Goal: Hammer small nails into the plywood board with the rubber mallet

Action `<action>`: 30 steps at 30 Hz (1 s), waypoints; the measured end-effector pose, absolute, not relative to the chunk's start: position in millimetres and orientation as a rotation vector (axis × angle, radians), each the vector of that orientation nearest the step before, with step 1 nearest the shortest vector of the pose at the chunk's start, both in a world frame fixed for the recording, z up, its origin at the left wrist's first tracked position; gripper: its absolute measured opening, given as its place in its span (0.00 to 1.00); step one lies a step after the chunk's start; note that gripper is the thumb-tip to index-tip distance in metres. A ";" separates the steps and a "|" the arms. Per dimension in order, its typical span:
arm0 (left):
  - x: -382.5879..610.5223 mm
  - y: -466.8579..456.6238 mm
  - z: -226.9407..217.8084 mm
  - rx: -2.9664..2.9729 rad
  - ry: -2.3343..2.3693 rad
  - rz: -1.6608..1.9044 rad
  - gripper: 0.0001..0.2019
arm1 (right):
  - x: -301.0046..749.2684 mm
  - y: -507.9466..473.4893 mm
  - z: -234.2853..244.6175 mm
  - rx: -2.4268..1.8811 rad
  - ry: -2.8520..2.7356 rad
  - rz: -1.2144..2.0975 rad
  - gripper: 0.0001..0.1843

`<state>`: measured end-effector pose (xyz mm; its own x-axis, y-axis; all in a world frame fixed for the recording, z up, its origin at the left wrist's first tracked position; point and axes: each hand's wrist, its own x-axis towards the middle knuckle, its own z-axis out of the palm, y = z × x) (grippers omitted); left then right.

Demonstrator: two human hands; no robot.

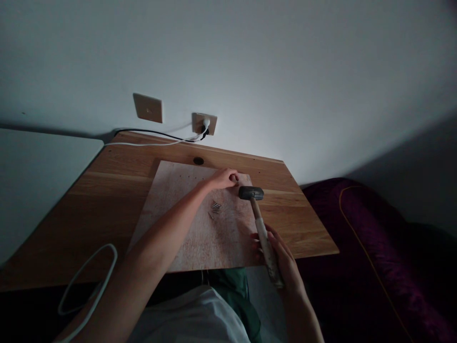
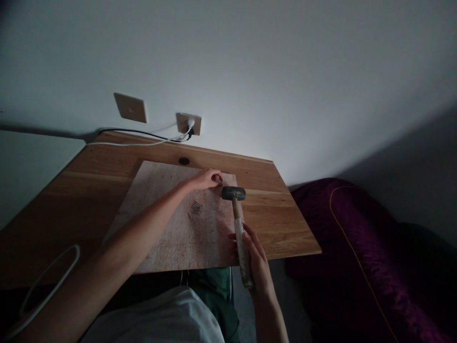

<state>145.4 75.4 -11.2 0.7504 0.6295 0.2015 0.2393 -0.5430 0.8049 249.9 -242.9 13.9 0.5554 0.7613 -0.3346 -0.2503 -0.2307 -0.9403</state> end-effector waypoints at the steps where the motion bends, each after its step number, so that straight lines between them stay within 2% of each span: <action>1: 145.4 75.3 -11.0 2.127 0.649 0.611 0.10 | 250.0 -243.1 14.6 -1.531 -0.457 0.996 0.38; 14: 146.7 74.4 -10.1 2.181 0.677 0.602 0.09 | 256.7 -243.8 12.4 -1.698 -0.722 0.770 0.37; 26: 146.7 75.0 -11.3 2.171 0.674 0.602 0.10 | 261.4 -247.4 26.4 -1.702 -0.581 0.967 0.48; 30: 146.2 74.3 -11.0 2.181 0.688 0.597 0.10 | 263.7 -246.2 28.0 -1.718 -0.575 0.968 0.49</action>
